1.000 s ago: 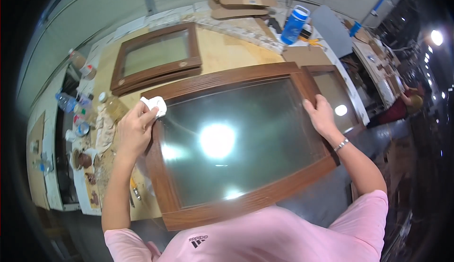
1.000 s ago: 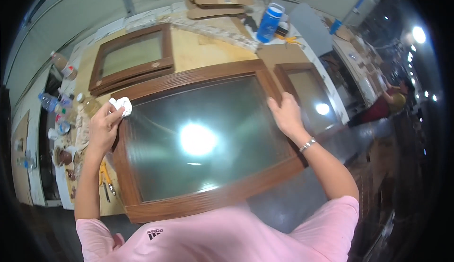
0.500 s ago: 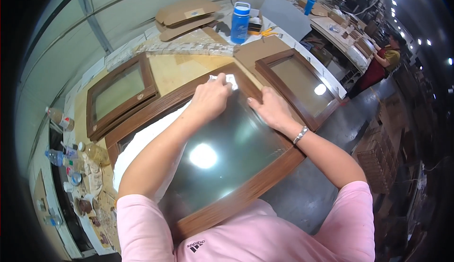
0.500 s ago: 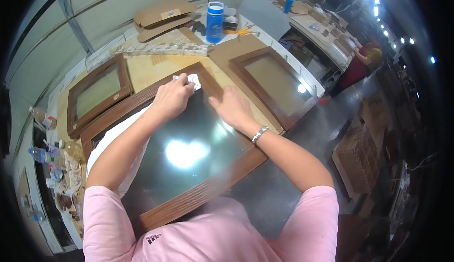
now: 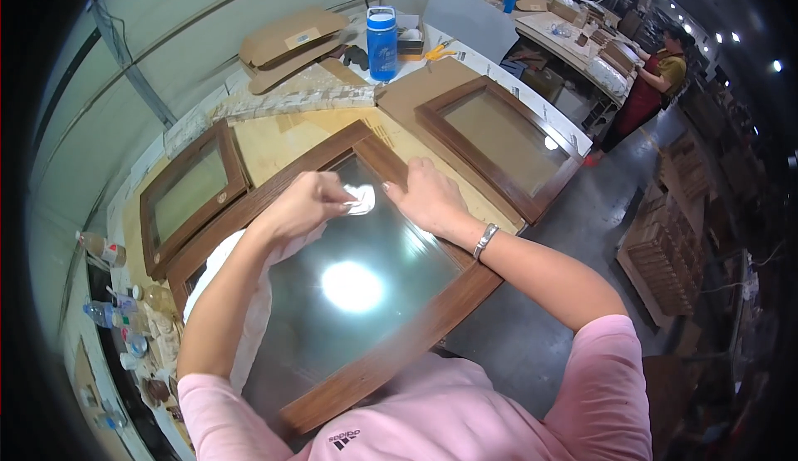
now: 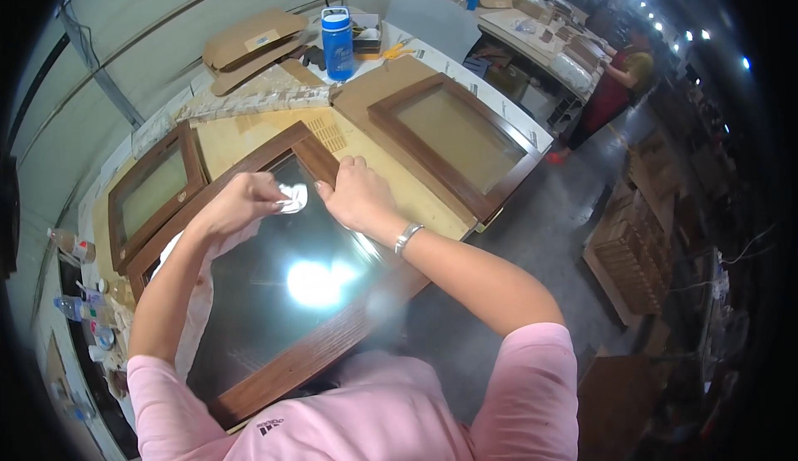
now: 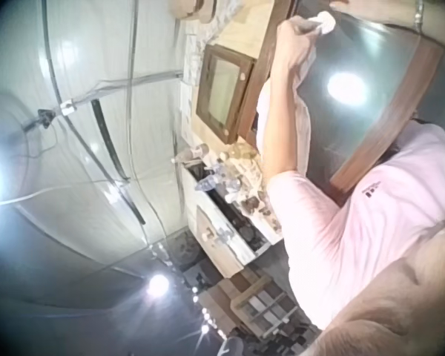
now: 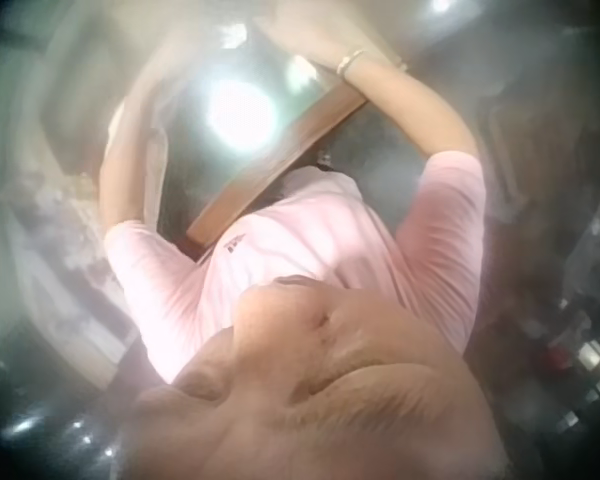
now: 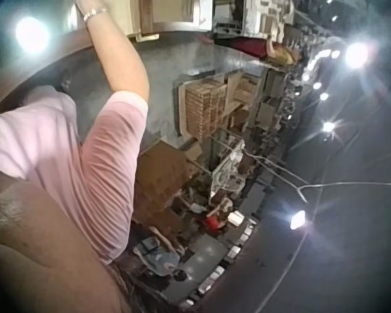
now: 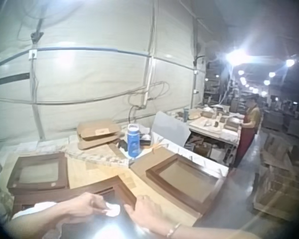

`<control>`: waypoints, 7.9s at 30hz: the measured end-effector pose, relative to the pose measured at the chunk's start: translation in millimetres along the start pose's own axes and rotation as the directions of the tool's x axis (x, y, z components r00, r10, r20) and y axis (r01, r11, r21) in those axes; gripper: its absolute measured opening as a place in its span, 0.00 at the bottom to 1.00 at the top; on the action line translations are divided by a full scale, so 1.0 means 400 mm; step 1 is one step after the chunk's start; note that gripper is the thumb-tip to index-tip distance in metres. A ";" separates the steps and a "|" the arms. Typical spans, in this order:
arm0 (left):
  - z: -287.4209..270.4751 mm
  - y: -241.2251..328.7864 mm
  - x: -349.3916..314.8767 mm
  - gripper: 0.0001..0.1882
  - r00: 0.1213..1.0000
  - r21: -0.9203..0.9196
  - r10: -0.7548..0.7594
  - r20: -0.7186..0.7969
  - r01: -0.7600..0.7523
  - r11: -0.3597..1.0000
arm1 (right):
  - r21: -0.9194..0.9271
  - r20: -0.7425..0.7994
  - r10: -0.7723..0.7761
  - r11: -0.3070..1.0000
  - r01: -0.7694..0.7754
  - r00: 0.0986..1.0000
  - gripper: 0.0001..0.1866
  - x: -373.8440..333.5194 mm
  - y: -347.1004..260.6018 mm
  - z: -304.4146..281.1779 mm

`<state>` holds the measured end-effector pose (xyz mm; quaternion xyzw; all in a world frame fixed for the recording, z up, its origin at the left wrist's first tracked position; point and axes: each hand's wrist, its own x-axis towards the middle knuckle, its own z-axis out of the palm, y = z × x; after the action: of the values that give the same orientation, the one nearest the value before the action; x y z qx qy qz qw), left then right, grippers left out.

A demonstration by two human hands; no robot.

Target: The person cleans glass panes in wooden cabinet doors by hand with a cloth and liquid, removes small splinters or debris from the wood with a tool, and sands the wooden frame using a sanding block.

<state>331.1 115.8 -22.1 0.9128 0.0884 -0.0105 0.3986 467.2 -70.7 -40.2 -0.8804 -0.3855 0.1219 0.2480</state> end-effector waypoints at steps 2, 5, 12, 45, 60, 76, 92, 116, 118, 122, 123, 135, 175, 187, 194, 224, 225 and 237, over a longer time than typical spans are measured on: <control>-0.020 -0.043 0.045 0.09 0.970 0.179 0.092 -0.224 -0.052 0.983 | -0.004 -0.004 -0.015 1.000 0.015 1.000 0.26 0.001 0.002 -0.002; 0.016 -0.035 0.146 0.12 0.873 0.328 0.121 -0.473 0.047 0.944 | 0.015 0.020 -0.032 0.999 0.031 0.999 0.26 -0.005 -0.023 0.001; 0.025 -0.050 0.213 0.14 0.879 0.602 0.260 -0.401 0.038 0.798 | 0.033 0.004 -0.032 0.999 0.032 0.999 0.26 -0.004 0.000 -0.002; 0.089 -0.022 0.142 0.14 0.816 0.569 0.432 -0.384 -0.159 0.807 | 0.026 -0.025 -0.070 0.997 0.070 0.997 0.26 -0.003 -0.003 0.026; 0.098 0.003 -0.690 0.26 0.883 0.441 -0.043 -0.467 0.274 0.855 | 0.070 -0.078 -0.115 0.990 0.120 0.990 0.29 0.022 0.018 0.029; 0.149 0.151 -0.978 0.21 0.170 -0.433 -0.401 -0.900 -0.439 0.787 | 0.851 0.493 -0.870 0.474 -0.227 0.031 0.06 -0.376 -0.672 0.318; 0.196 -0.230 -1.177 0.09 0.004 -0.436 -0.437 -0.900 0.055 0.898 | 0.822 0.515 -0.751 0.569 0.010 0.414 0.13 -0.368 -1.012 0.556; 0.128 -0.342 -1.286 0.24 0.085 -0.200 -0.198 -0.977 -0.018 0.980 | 0.872 0.482 -0.671 0.427 -0.238 0.563 0.08 -0.308 -1.033 0.345; 0.101 -0.293 -1.179 0.30 0.197 -0.186 -0.158 -0.968 -0.132 0.974 | 0.858 0.512 -0.730 0.407 -0.314 0.452 0.08 -0.341 -1.060 0.381; 0.156 -0.395 -1.092 0.18 0.486 -0.743 -0.622 -0.613 -0.622 0.247 | 0.741 0.670 -0.688 0.638 -0.208 0.280 0.08 -0.336 -1.105 0.481; 0.170 -0.397 -1.092 0.14 0.384 -0.644 -0.654 -0.652 -0.736 0.209 | 0.671 0.707 -0.652 0.741 0.033 0.273 0.08 -0.294 -1.115 0.513; 0.317 -0.463 -1.240 0.17 0.371 -0.592 -0.766 -0.525 -0.806 0.015 | 0.559 0.310 -0.572 0.756 0.341 0.760 0.40 -0.045 -1.249 1.209; 0.144 -0.551 -1.215 0.29 0.199 -0.611 -0.772 -0.603 -0.737 0.287 | -0.526 0.578 -0.807 -0.255 0.811 0.121 0.12 -0.225 -1.192 0.914; 0.193 -0.517 -1.277 0.29 0.193 -0.626 -0.751 -0.631 -0.698 0.347 | 0.533 0.072 -0.506 0.748 0.396 0.859 0.40 -0.092 -1.268 1.219; 0.090 -0.464 -1.206 0.29 0.258 -0.631 -0.620 -0.741 -0.584 0.511 | 0.056 0.631 -0.465 0.825 0.562 0.621 0.33 -0.052 -1.238 1.033; -0.082 -0.202 -0.775 0.32 0.962 0.389 -0.006 -0.274 0.117 0.914 | -0.273 0.125 -0.425 0.854 0.443 0.896 0.32 0.141 -0.572 0.387; -0.084 -0.223 -0.752 0.31 0.927 0.484 0.048 -0.372 0.149 0.862 | -0.267 0.123 -0.431 0.853 0.448 0.894 0.32 0.136 -0.581 0.393; -0.052 -0.171 -0.698 0.25 0.864 0.777 -0.005 -0.503 0.454 0.436 | -0.203 0.152 -0.461 0.851 0.484 0.874 0.29 0.133 -0.594 0.413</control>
<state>43.8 134.0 -32.5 0.9412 0.2825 0.0904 -0.1620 289.2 162.7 -55.3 -0.7744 -0.6135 0.0535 0.1454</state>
